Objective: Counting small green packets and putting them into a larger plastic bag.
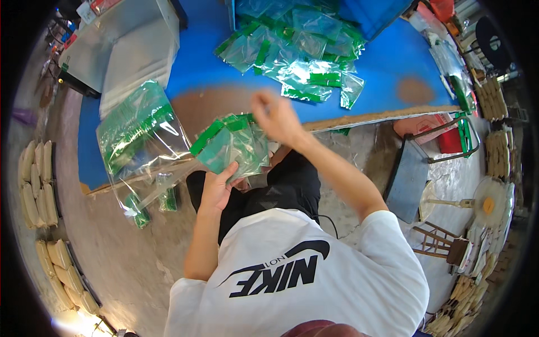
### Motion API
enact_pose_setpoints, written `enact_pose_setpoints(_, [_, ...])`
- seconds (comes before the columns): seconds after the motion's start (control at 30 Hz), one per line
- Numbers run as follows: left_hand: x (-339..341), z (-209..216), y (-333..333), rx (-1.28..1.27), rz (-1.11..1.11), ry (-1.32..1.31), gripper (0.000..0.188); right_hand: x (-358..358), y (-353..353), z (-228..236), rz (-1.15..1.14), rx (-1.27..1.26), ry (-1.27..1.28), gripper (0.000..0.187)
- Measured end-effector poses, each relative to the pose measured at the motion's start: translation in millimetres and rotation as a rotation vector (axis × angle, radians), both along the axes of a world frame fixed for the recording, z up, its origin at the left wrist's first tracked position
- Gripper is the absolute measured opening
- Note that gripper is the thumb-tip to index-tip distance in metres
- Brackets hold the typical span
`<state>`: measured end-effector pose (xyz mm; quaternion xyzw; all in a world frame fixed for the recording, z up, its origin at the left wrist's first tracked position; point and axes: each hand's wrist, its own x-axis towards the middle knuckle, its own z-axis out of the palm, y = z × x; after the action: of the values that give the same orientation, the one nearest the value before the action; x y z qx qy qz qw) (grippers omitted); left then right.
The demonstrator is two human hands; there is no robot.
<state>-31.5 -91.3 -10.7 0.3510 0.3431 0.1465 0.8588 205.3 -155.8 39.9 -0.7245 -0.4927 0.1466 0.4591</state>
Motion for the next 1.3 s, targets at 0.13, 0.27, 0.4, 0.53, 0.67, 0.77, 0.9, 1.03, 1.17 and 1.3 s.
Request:
enact_pose_setpoints(0.13, [-4.7,-6.1,-8.5,-0.025,0.116,-0.02,0.042,56.5,9.4,-38.8,-0.563,-0.272,-0.965,0.044])
enact_pose_setpoints(0.27, [-23.7,-9.5,-4.9,-0.064,0.192,-0.068,0.042,-7.3,-24.4,-2.1,0.175,-0.065,-0.513,0.043])
enact_pose_setpoints(0.4, [-35.4,-12.7,6.5,-0.135,0.067,-0.158,0.043,-21.9,-49.4,-16.6,0.378,0.052,-0.411,0.034])
enact_pose_setpoints(0.53, [-31.1,-18.3,10.5,-0.169,-0.107,-0.208,0.044,-44.5,-53.9,0.4,0.497,0.196,-0.315,0.026])
enact_pose_setpoints(0.67, [-18.6,-11.9,3.1,-0.194,0.071,-0.217,0.041,-22.9,-26.2,12.1,0.491,0.2,-0.3,0.029])
enact_pose_setpoints(0.77, [-14.9,-20.4,0.8,-0.202,0.14,-0.202,0.041,35.8,17.9,1.7,0.001,0.125,-0.694,0.041])
enact_pose_setpoints(0.9, [-16.1,-18.5,-16.0,-0.247,0.264,-0.189,0.038,8.0,29.3,-19.5,0.204,-0.108,-0.895,0.039])
enact_pose_setpoints(1.03, [-6.8,-13.8,-19.8,-0.391,0.349,-0.254,0.044,-31.4,6.7,-3.4,0.554,-0.214,-0.561,0.035])
enact_pose_setpoints(1.17, [-4.7,1.3,-19.3,-0.188,0.388,-0.24,0.046,-17.2,14.6,2.5,-0.05,-0.041,-0.616,0.033])
enact_pose_setpoints(1.3, [-8.0,6.6,-15.6,-0.213,0.32,-0.188,0.048,-29.4,-9.6,-1.9,0.156,-0.142,-0.821,0.038])
